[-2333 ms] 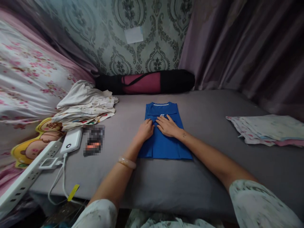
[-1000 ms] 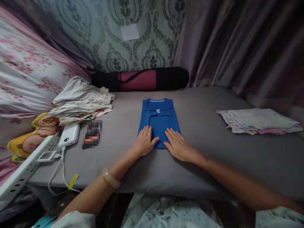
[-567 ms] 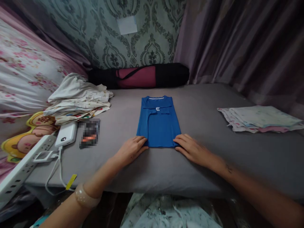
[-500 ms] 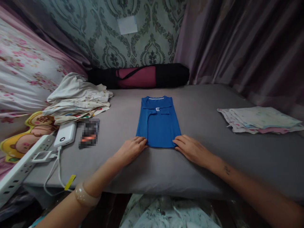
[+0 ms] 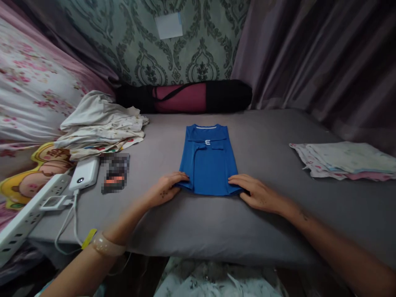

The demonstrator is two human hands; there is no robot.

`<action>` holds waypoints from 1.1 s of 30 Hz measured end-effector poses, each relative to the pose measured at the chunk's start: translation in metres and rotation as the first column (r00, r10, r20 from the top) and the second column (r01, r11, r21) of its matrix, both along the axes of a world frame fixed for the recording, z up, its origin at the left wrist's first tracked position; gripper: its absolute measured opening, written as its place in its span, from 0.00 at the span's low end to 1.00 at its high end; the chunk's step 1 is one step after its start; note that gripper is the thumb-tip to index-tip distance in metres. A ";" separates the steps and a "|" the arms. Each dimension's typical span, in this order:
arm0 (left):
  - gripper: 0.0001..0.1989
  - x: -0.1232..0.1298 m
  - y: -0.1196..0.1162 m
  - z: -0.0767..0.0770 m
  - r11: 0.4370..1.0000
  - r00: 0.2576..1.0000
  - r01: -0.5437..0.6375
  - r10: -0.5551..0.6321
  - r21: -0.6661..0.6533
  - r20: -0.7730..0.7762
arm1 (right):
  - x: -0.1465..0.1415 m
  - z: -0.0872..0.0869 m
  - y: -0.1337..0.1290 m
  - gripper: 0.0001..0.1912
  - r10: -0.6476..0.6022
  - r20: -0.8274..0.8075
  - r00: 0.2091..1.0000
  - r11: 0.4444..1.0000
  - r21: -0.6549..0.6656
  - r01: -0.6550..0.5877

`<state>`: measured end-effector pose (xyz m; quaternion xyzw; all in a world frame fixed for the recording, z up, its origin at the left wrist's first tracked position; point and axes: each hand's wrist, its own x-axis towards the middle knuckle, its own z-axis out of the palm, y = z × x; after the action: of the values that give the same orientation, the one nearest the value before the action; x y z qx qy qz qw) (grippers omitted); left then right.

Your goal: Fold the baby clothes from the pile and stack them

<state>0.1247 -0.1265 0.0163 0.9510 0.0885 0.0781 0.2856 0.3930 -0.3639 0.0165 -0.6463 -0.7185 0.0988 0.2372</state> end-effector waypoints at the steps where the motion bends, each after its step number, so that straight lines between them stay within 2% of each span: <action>1: 0.20 0.001 0.002 0.000 0.999 1.000 -0.023 0.024 -0.034 0.020 | 0.001 -0.001 0.001 0.24 -0.005 -0.018 1.000 1.000 -0.002 0.005; 5: 0.14 0.011 0.006 0.000 0.964 0.981 -0.188 0.196 -0.188 0.020 | 0.004 0.000 0.009 0.19 -0.101 -0.161 0.982 0.995 -0.031 0.097; 9: 0.17 0.027 0.011 -0.007 0.848 0.933 -0.338 0.360 -0.408 -0.025 | 0.008 0.001 0.023 0.16 -0.323 -0.271 0.907 0.946 -0.082 0.312; 11: 0.17 0.037 0.014 -0.011 0.805 0.904 -0.397 0.425 -0.442 -0.037 | 0.010 -0.002 0.030 0.16 -0.419 -0.254 0.871 0.907 -0.089 0.411; 13: 0.16 0.045 0.015 -0.014 0.794 0.867 -0.476 0.495 -0.378 -0.051 | 0.011 -0.006 0.037 0.15 -0.491 -0.209 0.846 0.870 -0.081 0.486; 16: 0.15 0.052 0.014 -0.013 0.804 0.823 -0.565 0.566 -0.183 -0.055 | 0.011 -0.011 0.043 0.14 -0.538 -0.076 0.839 0.842 -0.077 0.533; 19: 0.14 0.055 0.011 -0.012 0.809 0.808 -0.588 0.587 -0.010 -0.049 | 0.012 -0.013 0.044 0.15 -0.549 0.041 0.835 0.830 -0.097 0.550; 22: 0.11 0.055 0.007 -0.013 0.800 0.801 -0.592 0.597 0.097 -0.038 | 0.012 -0.014 0.043 0.18 -0.558 0.071 0.827 0.819 -0.119 0.562; 27: 0.12 0.052 0.004 -0.016 0.787 0.795 -0.602 0.607 0.138 0.004 | 0.012 -0.014 0.042 0.21 -0.545 0.136 0.828 0.821 -0.113 0.559; 33: 0.11 0.050 0.009 -0.020 0.800 0.803 -0.595 0.594 0.071 0.044 | 0.017 -0.016 0.041 0.19 -0.490 0.120 0.863 0.860 -0.092 0.501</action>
<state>0.1744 -0.1178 -0.0041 0.8853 0.3759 0.1767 0.2089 0.4098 -0.3229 0.0005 -0.8263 -0.5309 0.0475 0.1821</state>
